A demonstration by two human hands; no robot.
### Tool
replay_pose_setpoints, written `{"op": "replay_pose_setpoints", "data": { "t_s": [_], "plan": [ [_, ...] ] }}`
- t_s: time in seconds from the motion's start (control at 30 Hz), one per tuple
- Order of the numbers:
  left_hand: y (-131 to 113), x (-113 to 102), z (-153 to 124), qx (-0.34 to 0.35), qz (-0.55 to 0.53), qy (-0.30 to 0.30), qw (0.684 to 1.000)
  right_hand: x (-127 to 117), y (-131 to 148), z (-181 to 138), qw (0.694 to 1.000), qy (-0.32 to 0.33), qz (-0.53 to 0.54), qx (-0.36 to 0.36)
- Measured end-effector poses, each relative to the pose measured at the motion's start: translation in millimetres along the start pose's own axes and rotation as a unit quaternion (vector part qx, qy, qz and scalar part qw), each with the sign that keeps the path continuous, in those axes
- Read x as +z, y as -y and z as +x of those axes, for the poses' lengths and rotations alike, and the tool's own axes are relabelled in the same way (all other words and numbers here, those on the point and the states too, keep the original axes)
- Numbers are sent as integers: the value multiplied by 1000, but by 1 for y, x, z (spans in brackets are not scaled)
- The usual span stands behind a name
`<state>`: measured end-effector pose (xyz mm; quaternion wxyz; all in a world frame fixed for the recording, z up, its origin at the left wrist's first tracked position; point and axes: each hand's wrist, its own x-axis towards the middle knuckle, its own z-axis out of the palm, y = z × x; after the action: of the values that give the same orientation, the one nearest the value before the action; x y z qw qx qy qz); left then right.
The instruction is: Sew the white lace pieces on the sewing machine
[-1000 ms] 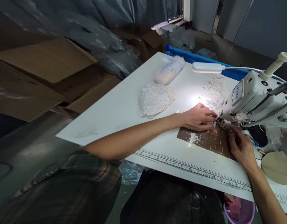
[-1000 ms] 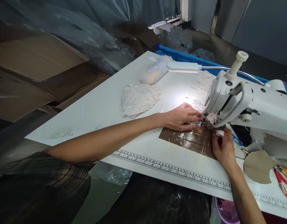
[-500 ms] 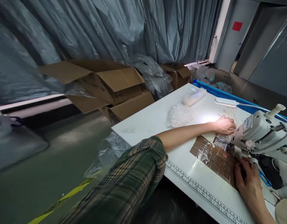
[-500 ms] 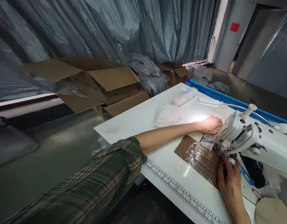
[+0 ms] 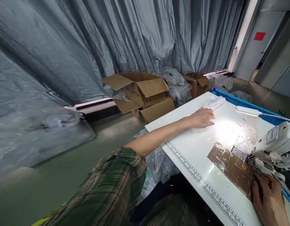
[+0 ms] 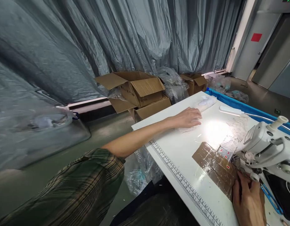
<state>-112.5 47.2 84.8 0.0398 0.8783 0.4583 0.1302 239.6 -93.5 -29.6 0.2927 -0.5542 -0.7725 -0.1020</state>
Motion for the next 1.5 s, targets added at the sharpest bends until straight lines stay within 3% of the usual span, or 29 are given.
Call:
{"op": "replay_pose_setpoints", "data": {
  "t_s": [0.13,0.27,0.43,0.6,0.77,0.9,1.07,1.17,1.27,1.33,1.5],
  "plan": [
    [21,0,-28,-27,1,22,999,1,1,1,1000,1,-3,3],
    [21,6,-40,-33,13,11,999,2,1,0,1000,-6,-9,3],
    [-9,7,-34,10,-71,-46,996,-1,4,2,1000,-3,13,27],
    [-49,18,-18,134,-185,12,973,-9,12,5,997,16,28,65],
    [-55,46,-1,111,-165,42,979,-12,16,7,997,18,40,70],
    [-52,66,3,104,-140,32,984,-13,17,8,995,16,60,77],
    [-63,62,-4,99,-121,27,987,-27,20,15,983,21,135,122],
    [-81,50,-11,61,-196,56,977,-42,29,24,945,99,241,197],
    [-104,40,-19,49,-334,57,940,-54,46,32,848,233,386,280],
    [-119,37,-23,58,-408,68,908,-59,59,37,799,266,460,280],
    [-138,37,-25,66,-493,154,854,-64,80,43,790,263,491,255]
  ]
}}
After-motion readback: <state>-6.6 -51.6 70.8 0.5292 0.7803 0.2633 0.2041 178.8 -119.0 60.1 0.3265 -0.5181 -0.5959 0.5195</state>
